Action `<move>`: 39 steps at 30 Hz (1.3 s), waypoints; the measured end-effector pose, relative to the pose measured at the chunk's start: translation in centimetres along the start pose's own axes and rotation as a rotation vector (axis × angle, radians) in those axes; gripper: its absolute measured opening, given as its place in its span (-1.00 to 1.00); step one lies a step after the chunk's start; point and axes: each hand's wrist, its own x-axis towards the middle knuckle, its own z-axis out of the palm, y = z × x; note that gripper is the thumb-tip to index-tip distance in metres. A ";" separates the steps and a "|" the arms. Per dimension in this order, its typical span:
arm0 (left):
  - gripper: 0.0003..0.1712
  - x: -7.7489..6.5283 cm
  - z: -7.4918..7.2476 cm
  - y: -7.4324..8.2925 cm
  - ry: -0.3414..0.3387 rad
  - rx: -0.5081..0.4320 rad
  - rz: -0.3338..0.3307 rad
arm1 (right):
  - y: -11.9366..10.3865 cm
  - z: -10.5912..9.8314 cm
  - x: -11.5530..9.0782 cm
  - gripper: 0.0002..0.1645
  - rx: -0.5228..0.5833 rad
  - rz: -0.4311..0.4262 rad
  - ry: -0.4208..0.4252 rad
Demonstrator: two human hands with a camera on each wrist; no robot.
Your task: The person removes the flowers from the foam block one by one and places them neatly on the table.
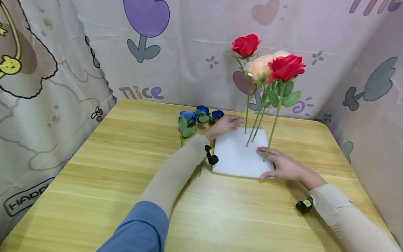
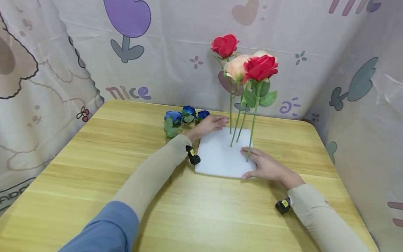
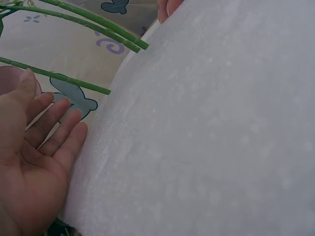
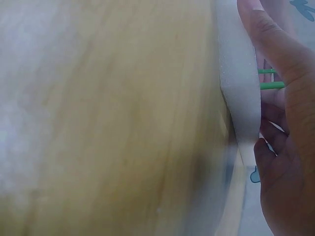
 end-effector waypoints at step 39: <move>-0.59 2.6 2.1 -0.4 -0.022 -0.196 0.055 | 0.0 0.1 0.2 0.28 0.006 0.022 -0.013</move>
